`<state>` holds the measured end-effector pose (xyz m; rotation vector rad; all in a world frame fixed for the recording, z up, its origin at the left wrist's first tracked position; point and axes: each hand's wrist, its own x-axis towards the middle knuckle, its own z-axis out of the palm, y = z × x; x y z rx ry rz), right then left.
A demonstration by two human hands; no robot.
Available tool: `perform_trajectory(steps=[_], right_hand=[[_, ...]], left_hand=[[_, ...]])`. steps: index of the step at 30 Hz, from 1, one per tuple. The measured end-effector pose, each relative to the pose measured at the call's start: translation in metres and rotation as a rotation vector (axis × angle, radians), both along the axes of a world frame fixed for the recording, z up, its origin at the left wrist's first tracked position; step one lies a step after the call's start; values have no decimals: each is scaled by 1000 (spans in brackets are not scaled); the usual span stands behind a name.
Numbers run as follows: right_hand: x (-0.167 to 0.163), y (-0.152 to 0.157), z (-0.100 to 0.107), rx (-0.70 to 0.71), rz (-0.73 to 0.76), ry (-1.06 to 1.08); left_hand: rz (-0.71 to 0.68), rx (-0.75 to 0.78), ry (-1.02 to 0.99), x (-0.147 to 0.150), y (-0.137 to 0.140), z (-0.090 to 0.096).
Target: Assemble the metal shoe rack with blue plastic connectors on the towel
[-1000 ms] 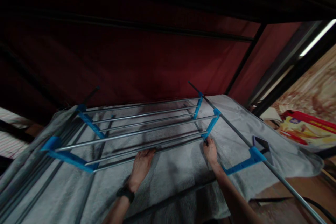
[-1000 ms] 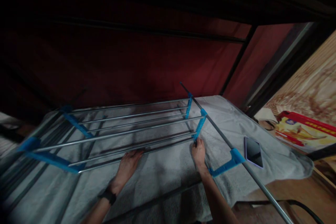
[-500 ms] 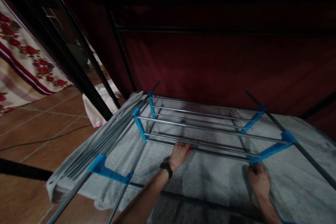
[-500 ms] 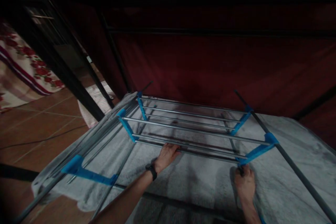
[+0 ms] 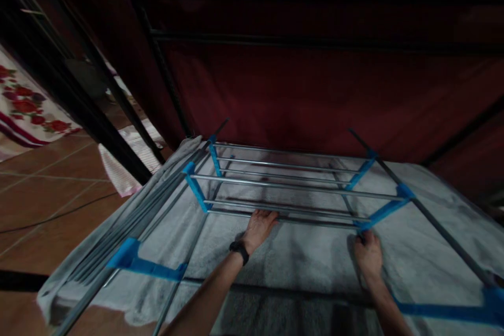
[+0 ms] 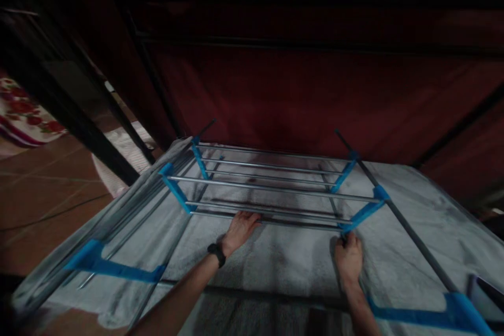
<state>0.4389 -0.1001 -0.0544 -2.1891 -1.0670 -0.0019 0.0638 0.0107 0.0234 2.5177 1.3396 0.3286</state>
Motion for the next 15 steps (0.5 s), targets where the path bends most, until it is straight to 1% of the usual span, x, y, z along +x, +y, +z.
perform_trajectory(steps=[4,8,11,15], right_hand=[[-8,5,10,89,2,65],[-7,8,6,100,-30,54],[-5,9,2,112,-40,56],[-5,10,3,127,-21,65]], left_hand=[[-57,33,19,-7,5,-2],[-108,36,28,-14,9,-3],[-114,8,18,-17,6,6],[-59,-80,43,-22,-7,26]])
